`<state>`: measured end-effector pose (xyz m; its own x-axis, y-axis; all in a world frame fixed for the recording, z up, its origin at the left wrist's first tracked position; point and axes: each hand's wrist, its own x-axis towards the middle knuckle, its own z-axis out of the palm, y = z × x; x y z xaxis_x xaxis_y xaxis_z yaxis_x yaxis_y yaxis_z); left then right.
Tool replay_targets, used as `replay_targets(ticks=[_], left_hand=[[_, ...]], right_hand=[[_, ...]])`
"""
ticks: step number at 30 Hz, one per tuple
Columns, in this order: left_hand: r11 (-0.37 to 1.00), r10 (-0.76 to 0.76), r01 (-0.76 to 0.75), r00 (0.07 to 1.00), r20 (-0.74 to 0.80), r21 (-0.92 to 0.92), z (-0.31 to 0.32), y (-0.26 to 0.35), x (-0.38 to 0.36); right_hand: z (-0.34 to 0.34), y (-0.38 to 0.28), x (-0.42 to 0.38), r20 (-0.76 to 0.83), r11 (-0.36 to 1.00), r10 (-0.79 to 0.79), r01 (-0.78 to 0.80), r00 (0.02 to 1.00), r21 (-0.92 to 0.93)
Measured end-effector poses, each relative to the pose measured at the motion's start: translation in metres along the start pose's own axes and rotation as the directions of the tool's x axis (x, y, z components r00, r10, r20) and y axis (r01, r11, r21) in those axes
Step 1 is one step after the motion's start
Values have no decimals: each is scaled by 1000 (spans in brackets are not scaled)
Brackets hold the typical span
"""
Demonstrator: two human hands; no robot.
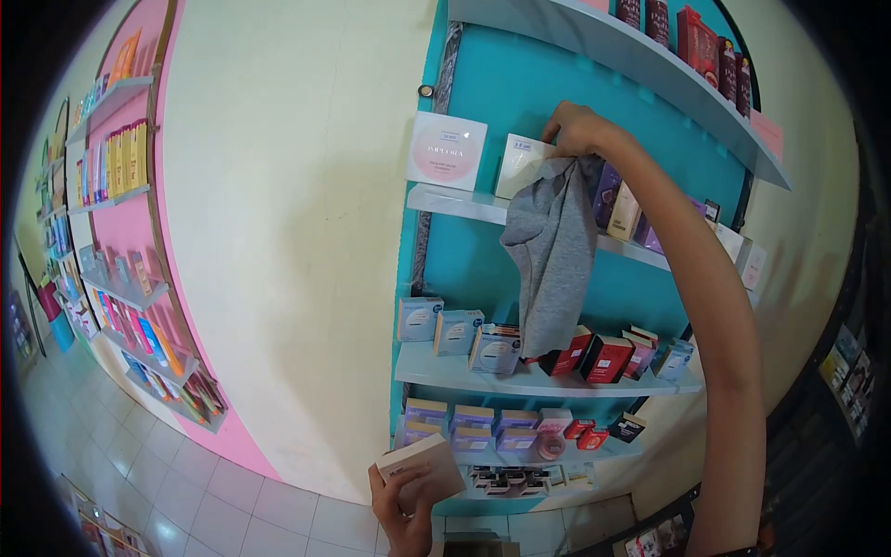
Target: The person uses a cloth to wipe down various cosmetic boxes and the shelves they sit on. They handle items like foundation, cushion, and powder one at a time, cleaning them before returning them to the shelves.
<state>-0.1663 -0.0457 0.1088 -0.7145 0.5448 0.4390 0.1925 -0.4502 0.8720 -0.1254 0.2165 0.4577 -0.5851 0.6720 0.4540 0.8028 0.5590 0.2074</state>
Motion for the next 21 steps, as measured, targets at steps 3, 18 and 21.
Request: replay_targets(ticks=[3,18,21], left_hand=[[998,-35,36,999,13,-43,0,-1,4],[982,38,-31,999,37,-187,-19,23,66],[958,264,-263,965,-13,-111,-19,55,103]], right_hand=[[0,-2,-3,17,1000,6,-6,1000,18],[-47,10,-138,-652,895,-204,409,731,179],[-45,8,-226,-665,913,73,218,743,344]])
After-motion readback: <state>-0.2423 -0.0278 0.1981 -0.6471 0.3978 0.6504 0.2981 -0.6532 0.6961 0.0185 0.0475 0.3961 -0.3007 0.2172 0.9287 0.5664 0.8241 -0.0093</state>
